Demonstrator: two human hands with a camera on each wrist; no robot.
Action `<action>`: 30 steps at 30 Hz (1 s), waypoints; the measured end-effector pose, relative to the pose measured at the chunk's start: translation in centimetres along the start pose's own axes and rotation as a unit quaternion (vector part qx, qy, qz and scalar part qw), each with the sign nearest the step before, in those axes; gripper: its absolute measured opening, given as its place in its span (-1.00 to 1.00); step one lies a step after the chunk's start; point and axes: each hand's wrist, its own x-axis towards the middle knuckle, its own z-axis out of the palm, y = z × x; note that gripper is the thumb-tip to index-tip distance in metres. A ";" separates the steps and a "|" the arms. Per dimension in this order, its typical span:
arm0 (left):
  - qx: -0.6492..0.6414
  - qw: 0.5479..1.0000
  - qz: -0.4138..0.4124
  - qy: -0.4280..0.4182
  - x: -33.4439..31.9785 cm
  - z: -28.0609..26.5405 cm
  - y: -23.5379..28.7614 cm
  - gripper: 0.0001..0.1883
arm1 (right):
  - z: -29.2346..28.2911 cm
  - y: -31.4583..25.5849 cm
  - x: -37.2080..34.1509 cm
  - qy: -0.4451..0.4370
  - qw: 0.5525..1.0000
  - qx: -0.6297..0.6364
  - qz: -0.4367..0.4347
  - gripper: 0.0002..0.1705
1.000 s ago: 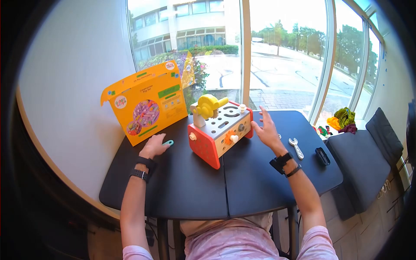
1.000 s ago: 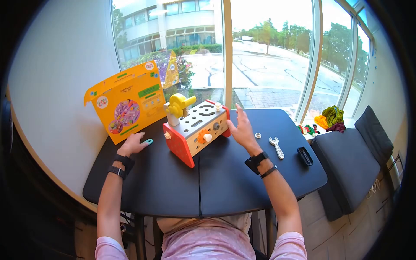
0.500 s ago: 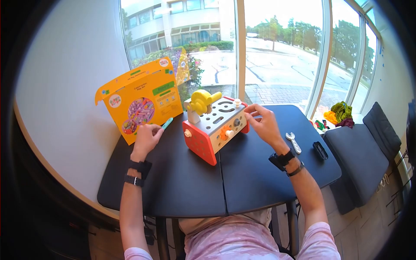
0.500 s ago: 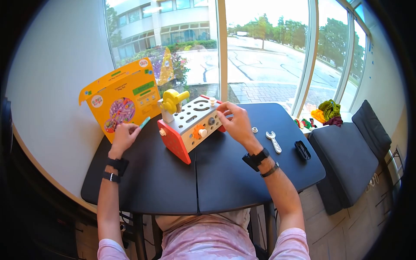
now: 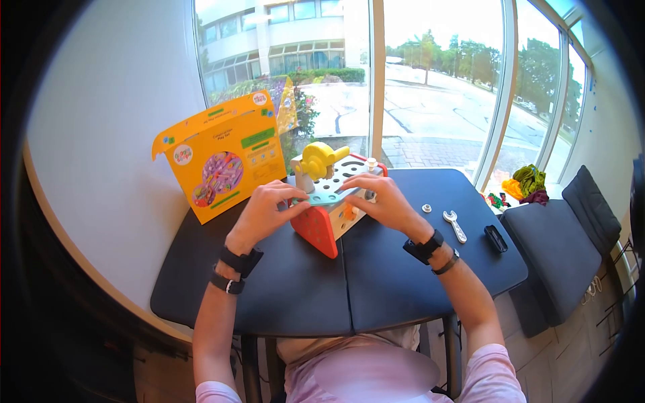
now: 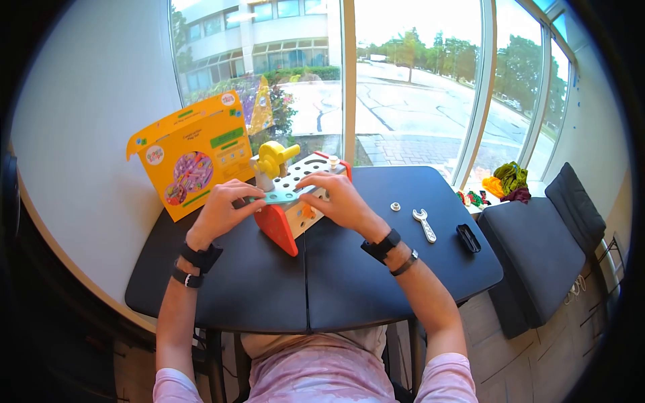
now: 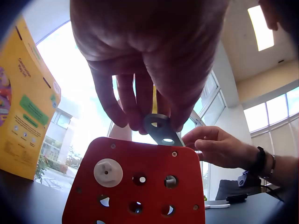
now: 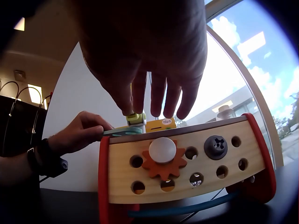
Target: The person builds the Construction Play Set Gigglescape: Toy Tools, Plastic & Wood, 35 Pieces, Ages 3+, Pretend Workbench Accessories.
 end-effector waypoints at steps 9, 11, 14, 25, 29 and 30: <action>-0.028 1.000 0.008 -0.004 1.0 1.5 -0.6 -0.77 | 0.4 0.5 0.9 -0.088 0.996 0.004 0.011 -0.72; -0.023 1.000 -0.004 -0.007 0.7 1.4 -0.2 -0.77 | 0.0 0.5 0.6 -0.089 0.996 0.008 0.012 -0.72; -0.018 1.000 0.003 -0.006 0.5 1.4 -0.8 -0.78 | 0.7 1.0 0.6 -0.064 0.998 0.021 -0.009 -0.77; -0.021 1.000 -0.009 -0.014 0.6 1.1 -0.2 -0.79 | 0.5 0.7 0.6 -0.085 0.995 0.019 0.042 -0.73; -0.019 1.000 -0.006 -0.015 0.5 1.1 -0.6 -0.78 | 0.6 0.7 0.8 -0.090 0.994 0.016 0.053 -0.70; -0.017 1.000 -0.007 -0.016 0.5 1.0 -0.6 -0.78 | 0.6 0.8 0.8 -0.093 0.994 0.015 0.055 -0.67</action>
